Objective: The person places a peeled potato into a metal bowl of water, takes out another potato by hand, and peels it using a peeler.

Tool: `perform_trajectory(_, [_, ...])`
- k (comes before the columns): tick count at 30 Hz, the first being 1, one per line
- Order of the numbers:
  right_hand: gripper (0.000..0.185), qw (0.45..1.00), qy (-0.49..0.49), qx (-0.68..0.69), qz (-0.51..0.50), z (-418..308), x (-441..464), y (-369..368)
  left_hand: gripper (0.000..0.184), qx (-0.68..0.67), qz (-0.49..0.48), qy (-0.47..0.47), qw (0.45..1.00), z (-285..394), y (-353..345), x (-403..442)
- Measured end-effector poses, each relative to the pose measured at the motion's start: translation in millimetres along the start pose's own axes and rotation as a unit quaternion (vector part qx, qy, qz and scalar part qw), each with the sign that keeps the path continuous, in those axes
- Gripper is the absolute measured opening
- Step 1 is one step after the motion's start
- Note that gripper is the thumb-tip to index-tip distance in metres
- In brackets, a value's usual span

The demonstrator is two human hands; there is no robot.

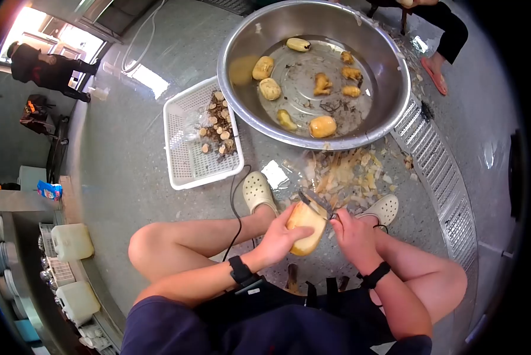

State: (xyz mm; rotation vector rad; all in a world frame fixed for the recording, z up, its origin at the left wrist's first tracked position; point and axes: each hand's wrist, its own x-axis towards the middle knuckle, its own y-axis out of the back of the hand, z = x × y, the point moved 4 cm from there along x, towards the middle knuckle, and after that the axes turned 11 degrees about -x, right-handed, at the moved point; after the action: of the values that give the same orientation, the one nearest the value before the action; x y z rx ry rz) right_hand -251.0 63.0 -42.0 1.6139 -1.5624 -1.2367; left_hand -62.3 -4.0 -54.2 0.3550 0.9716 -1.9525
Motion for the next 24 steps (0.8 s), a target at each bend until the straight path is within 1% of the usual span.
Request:
perform_trajectory(1, [0.025, 1.0, 0.006, 0.002, 0.008, 0, 0, -3, 0.071, 0.002, 0.014, -0.008, 1.0, -1, 3, 0])
perform_trajectory(4, [0.021, 0.996, 0.061, -0.031, 0.061, 3, 5, -4, 0.064, -0.061, -0.011, 0.097, 0.993, 5, 9, -2])
perform_trajectory(5, [0.021, 0.996, 0.064, -0.028, 0.056, 2, 6, -8, 0.058, -0.061, -0.023, 0.15, 0.987, 13, 12, -4])
perform_trajectory(8, [0.022, 0.998, 0.043, -0.03, 0.026, 7, 5, -14, 0.056, -0.055, -0.025, 0.131, 0.99, 13, 8, -1])
perform_trajectory(9, [0.023, 0.999, 0.018, -0.029, 0.005, 4, 4, -15, 0.052, -0.063, 0.002, 0.108, 0.992, 7, 9, -1])
perform_trajectory(10, [0.024, 0.999, 0.028, -0.022, 0.005, 5, 4, -19, 0.049, -0.068, -0.011, 0.124, 0.99, 4, 9, -2])
perform_trajectory(13, [0.028, 0.998, 0.042, 0.033, 0.029, 5, 4, -24, 0.046, -0.049, 0.023, 0.155, 0.986, 10, 5, -8])
perform_trajectory(14, [0.028, 0.999, 0.039, 0.025, 0.014, 7, 4, -24, 0.046, -0.05, 0.03, 0.172, 0.983, 12, 5, -9])
perform_trajectory(15, [0.028, 0.999, 0.042, 0.02, 0.001, 8, 6, -25, 0.046, -0.041, 0.011, 0.187, 0.982, 12, 8, -9])
perform_trajectory(16, [0.028, 0.999, 0.047, 0.013, -0.011, 11, 6, -26, 0.051, -0.048, 0.017, 0.2, 0.978, 10, 8, -9])
perform_trajectory(17, [0.029, 0.998, 0.06, 0.02, -0.008, 18, 8, -33, 0.056, -0.04, -0.017, 0.199, 0.979, 14, 9, -10])
perform_trajectory(18, [0.03, 0.999, 0.035, -0.03, -0.008, 46, 12, -38, 0.06, -0.032, -0.05, 0.198, 0.978, 19, 9, -14])
perform_trajectory(19, [0.031, 0.997, 0.008, -0.079, -0.01, 88, 12, -41, 0.064, -0.034, -0.056, 0.18, 0.982, 21, 6, -23])
perform_trajectory(20, [0.031, 0.992, -0.021, -0.124, -0.008, 109, 11, -45, 0.068, -0.03, -0.063, 0.161, 0.984, 27, 7, -29])
perform_trajectory(21, [0.034, 0.988, 0.059, -0.122, 0.069, 85, 10, -20, 0.069, -0.046, -0.056, 0.176, 0.982, 31, 7, -30])
perform_trajectory(22, [0.034, 0.997, 0.008, -0.07, 0.042, 73, 10, -17, 0.069, -0.04, -0.056, 0.155, 0.986, 31, 5, -26])
perform_trajectory(24, [0.033, 0.996, -0.081, 0.035, -0.006, 51, 14, -22, 0.071, -0.025, -0.051, 0.096, 0.994, 35, -1, -13])
